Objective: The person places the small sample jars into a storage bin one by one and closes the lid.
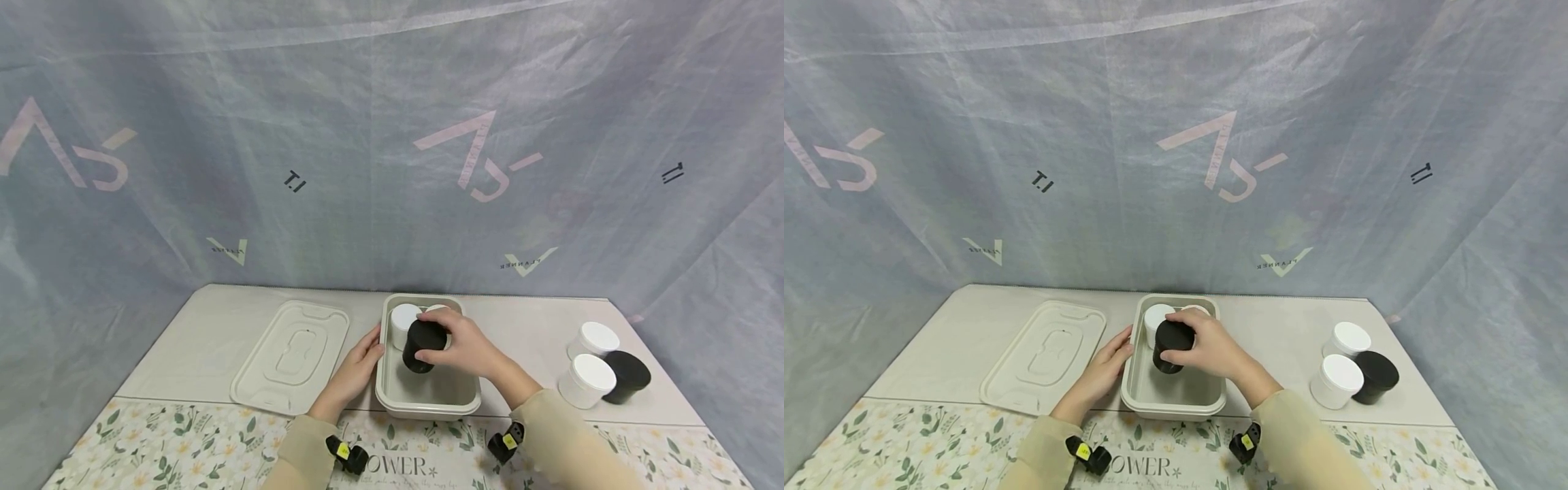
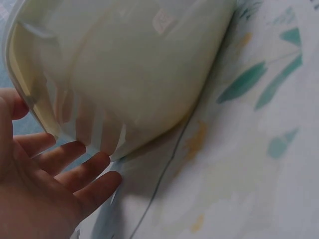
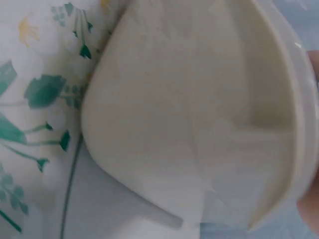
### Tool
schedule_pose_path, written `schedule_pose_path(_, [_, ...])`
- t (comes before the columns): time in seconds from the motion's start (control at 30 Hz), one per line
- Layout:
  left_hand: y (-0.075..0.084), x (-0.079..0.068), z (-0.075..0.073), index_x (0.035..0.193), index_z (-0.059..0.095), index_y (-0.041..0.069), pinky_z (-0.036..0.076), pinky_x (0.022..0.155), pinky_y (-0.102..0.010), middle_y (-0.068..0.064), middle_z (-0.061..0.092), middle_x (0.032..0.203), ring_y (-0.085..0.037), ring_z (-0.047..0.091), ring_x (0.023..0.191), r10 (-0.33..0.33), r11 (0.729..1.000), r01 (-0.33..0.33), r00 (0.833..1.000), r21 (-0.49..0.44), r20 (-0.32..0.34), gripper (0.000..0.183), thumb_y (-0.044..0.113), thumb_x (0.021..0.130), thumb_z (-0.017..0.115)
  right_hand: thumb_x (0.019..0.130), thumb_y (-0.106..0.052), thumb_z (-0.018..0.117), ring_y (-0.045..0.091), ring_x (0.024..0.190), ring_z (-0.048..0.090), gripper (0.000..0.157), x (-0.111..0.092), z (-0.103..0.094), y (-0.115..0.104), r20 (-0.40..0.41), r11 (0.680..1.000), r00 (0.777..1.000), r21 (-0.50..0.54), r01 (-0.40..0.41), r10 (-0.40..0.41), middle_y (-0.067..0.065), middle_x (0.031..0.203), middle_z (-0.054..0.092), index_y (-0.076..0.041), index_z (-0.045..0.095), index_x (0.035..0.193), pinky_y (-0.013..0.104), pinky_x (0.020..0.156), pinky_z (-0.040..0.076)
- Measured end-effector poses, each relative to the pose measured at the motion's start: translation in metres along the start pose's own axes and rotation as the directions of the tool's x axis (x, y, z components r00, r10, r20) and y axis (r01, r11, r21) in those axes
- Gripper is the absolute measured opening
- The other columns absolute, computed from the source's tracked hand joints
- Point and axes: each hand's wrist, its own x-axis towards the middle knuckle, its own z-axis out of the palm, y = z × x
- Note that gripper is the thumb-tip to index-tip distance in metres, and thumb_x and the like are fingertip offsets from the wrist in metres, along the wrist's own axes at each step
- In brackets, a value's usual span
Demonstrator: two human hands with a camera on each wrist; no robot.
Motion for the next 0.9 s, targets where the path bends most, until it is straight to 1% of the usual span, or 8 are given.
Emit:
schedule_pose_path(0.23, [0.0,0.0,0.0,0.149,0.027,0.008,0.03,0.113,-0.046,-0.015,0.035,0.151,-0.03,0.035,0.138,0.007,1.0,-0.007,1.0,0.0,0.004,0.053,0.025,0.102,0.042,0.078,-0.042,0.076,0.014,0.101,0.058,0.063,0.002,0.016,0.0,0.05,1.0,0.999,-0.027,-0.006,0.008,0.001,0.123,0.059,-0.011,0.057,0.129,0.032,0.084,0.052])
schedule_pose_path(0.43, [-0.001,0.0,0.0,0.149,0.027,0.006,0.029,0.114,-0.046,-0.016,0.035,0.151,-0.031,0.035,0.138,0.013,1.0,-0.013,1.0,0.01,0.006,0.053,0.024,0.102,0.042,0.077,-0.037,0.077,0.017,0.105,0.058,0.061,0.005,0.025,0.001,0.052,0.996,0.999,-0.089,0.013,-0.008,0.004,0.124,0.059,-0.01,0.057,0.128,0.032,0.084,0.052])
schedule_pose_path(0.53, [-0.001,0.001,0.0,0.149,0.027,0.008,0.029,0.114,-0.044,-0.014,0.035,0.151,-0.029,0.034,0.139,-0.001,1.0,0.001,1.0,0.003,0.003,0.054,0.027,0.101,0.043,0.078,-0.036,0.077,0.018,0.107,0.058,0.06,0.006,0.029,0.001,0.064,0.992,0.998,-0.122,0.012,-0.004,0.006,0.125,0.059,-0.009,0.057,0.128,0.034,0.085,0.052])
schedule_pose_path(0.7, [-0.001,0.0,0.001,0.149,0.028,0.009,0.028,0.115,-0.045,-0.014,0.035,0.151,-0.029,0.033,0.139,0.003,1.0,-0.003,1.0,0.006,-0.001,0.054,0.028,0.101,0.043,0.079,-0.037,0.075,0.021,0.111,0.058,0.062,0.005,0.031,-0.001,0.098,0.988,0.995,-0.156,-0.004,0.02,0.008,0.13,0.056,-0.008,0.056,0.13,0.037,0.087,0.053])
schedule_pose_path(0.73, [-0.001,0.0,0.001,0.149,0.028,0.009,0.027,0.115,-0.045,-0.013,0.035,0.151,-0.029,0.033,0.139,0.002,1.0,-0.002,1.0,0.003,-0.003,0.054,0.028,0.101,0.044,0.079,-0.037,0.076,0.022,0.112,0.058,0.062,0.005,0.031,-0.002,0.101,0.987,0.995,-0.162,-0.002,0.019,0.008,0.13,0.056,-0.008,0.056,0.13,0.038,0.088,0.053])
schedule_pose_path(0.8, [0.008,-0.003,0.0,0.149,0.028,0.006,0.027,0.115,-0.046,-0.016,0.035,0.15,-0.031,0.033,0.139,-0.003,1.0,0.003,1.0,0.001,-0.003,0.053,0.025,0.101,0.043,0.079,-0.039,0.076,0.022,0.113,0.058,0.063,0.005,0.032,-0.002,0.106,0.982,0.994,-0.19,0.011,0.009,0.007,0.131,0.056,-0.009,0.056,0.131,0.037,0.088,0.053])
schedule_pose_path(0.9, [0.008,-0.003,0.0,0.149,0.028,0.006,0.027,0.115,-0.046,-0.016,0.036,0.15,-0.031,0.034,0.139,-0.005,1.0,0.005,1.0,0.004,-0.003,0.053,0.023,0.101,0.043,0.077,-0.041,0.076,0.023,0.116,0.058,0.064,0.006,0.033,-0.003,0.115,0.97,0.993,-0.238,0.043,-0.016,0.007,0.131,0.057,-0.009,0.057,0.13,0.037,0.091,0.052])
